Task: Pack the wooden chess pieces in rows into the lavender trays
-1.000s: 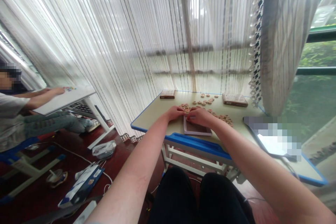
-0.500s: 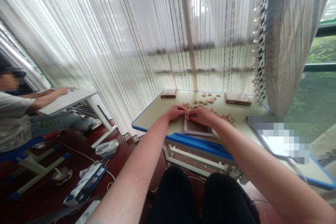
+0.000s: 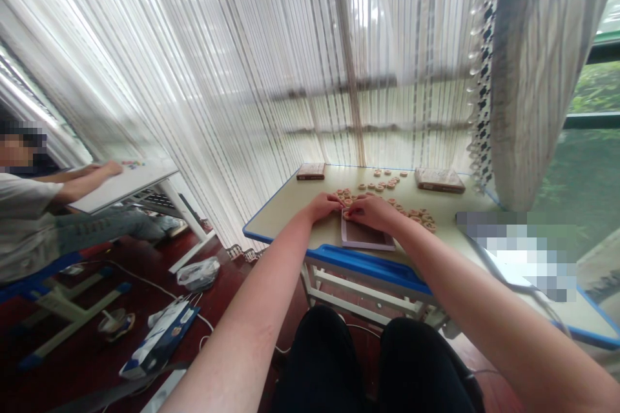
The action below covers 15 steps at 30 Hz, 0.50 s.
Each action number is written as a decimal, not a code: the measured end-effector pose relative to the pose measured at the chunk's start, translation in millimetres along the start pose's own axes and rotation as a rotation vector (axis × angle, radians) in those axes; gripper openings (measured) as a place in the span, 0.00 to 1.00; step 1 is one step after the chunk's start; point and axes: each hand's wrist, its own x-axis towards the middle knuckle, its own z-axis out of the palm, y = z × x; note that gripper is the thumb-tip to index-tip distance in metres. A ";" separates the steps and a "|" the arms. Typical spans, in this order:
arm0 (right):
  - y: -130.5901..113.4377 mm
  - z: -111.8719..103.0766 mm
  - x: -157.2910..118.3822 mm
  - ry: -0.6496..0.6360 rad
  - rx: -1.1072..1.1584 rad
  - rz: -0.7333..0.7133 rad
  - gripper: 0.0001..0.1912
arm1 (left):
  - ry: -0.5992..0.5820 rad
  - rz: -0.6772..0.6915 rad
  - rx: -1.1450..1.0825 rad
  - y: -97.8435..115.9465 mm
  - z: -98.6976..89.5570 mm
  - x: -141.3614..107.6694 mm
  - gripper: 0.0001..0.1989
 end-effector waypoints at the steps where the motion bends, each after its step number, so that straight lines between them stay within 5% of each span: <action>1: -1.0 -0.2 0.2 -0.001 -0.008 0.010 0.12 | -0.003 0.001 -0.004 -0.4 -0.1 0.3 0.07; 15: 2.0 5.6 2.2 0.008 0.001 -0.004 0.12 | -0.014 0.009 0.052 -12.0 -1.4 7.5 0.09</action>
